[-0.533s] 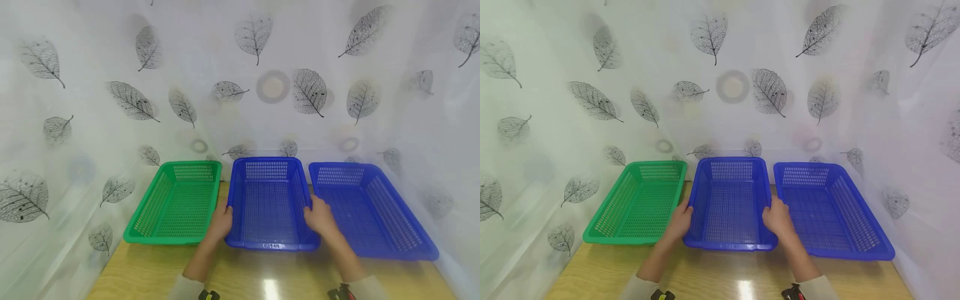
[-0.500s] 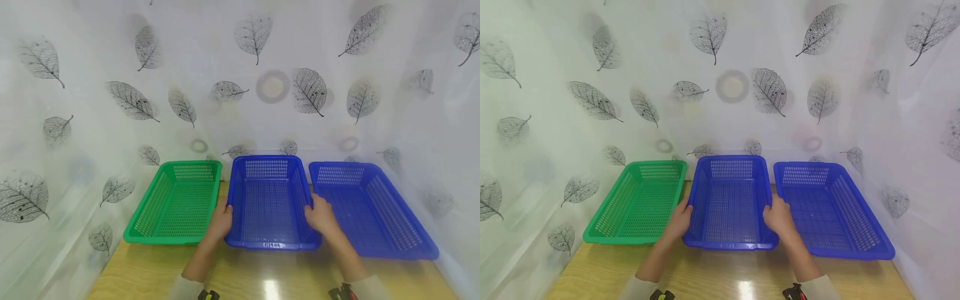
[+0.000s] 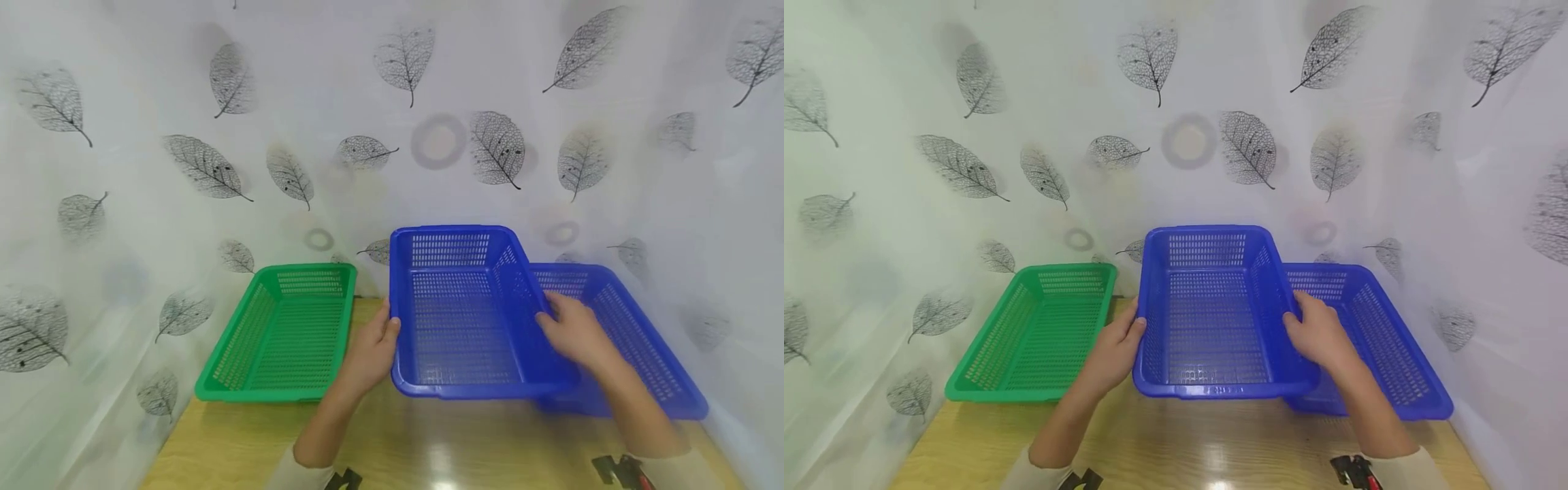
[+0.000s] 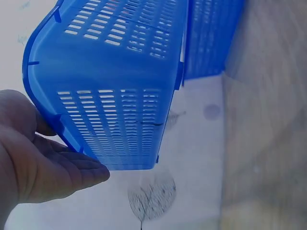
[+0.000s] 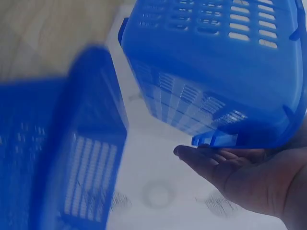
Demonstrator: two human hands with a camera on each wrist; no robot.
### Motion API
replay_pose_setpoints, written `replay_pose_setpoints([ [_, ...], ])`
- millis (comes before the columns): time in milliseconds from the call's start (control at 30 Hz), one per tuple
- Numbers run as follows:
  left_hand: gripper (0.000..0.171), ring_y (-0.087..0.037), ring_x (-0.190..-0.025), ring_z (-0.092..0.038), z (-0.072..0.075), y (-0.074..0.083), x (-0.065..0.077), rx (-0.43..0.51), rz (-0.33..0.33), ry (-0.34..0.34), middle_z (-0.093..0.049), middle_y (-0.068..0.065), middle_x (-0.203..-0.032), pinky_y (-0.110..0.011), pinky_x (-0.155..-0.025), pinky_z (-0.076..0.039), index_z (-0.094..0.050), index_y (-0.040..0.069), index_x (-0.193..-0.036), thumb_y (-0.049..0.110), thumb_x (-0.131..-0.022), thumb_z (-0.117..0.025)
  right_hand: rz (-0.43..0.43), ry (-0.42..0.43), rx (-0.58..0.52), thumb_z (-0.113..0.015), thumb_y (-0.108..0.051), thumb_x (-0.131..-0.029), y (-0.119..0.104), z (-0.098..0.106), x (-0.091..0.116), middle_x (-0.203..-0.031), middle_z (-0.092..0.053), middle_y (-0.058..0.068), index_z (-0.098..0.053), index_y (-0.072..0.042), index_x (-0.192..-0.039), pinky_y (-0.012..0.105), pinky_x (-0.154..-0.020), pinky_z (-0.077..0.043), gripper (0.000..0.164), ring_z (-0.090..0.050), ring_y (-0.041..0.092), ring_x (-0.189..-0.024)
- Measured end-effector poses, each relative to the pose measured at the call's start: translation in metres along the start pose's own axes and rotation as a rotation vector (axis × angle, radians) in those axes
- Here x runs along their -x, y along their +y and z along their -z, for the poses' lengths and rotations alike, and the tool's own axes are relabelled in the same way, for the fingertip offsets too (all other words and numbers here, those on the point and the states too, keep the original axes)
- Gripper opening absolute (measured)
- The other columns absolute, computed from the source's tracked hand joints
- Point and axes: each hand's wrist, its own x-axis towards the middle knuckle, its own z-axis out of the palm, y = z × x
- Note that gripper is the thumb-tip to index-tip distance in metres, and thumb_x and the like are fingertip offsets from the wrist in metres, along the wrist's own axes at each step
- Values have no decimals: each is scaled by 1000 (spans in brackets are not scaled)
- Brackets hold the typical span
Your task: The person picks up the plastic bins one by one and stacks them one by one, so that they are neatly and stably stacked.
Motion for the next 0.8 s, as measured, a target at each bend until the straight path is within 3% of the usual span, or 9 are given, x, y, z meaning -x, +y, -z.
replay_pose_setpoints([
  [167, 54, -34, -153, -38, -16, 15, -9, -41, -70, -45, -38, -13, -166, -52, -126, -30, -30, 6, -165, 23, -115, -40, 46, 37, 49, -58, -8, -104, 23, 29, 0, -138, -51, 47, -42, 23, -146, 75, -106, -41, 54, -50, 66, -127],
  [367, 56, -29, -156, -33, -54, 26, -30, -57, -143, -125, -32, -13, -169, -46, -129, -25, -27, 3, -166, 24, -115, -37, 77, 81, 133, -55, -3, -103, 66, 57, -1, -136, -45, 53, -41, 29, -140, 79, -105, -35, 51, -43, 72, -126],
  [500, 56, -28, -155, -35, -83, 30, -42, -35, -140, -145, -33, -12, -168, -44, -128, -27, -26, 2, -166, 24, -115, -37, 38, 58, 158, -53, -2, -103, 88, 71, 1, -133, -46, 54, -41, 28, -139, 80, -101, -37, 49, -44, 72, -122],
  [633, 56, -26, -157, -32, -109, 33, -54, -82, -145, -155, -32, -12, -169, -39, -128, -26, -27, 0, -165, 25, -116, -37, 24, 58, 185, -54, -1, -101, 108, 81, 2, -121, -54, 53, -47, 28, -131, 80, -93, -43, 43, -51, 72, -111],
  [800, 55, -24, -158, -28, -133, 43, -63, -66, -140, -155, -30, -15, -169, -36, -129, -21, -30, -2, -163, 23, -115, -37, 34, 72, 218, -55, 0, -98, 132, 90, 2, -117, -54, 54, -50, 29, -124, 81, -91, -42, 39, -50, 72, -108],
])
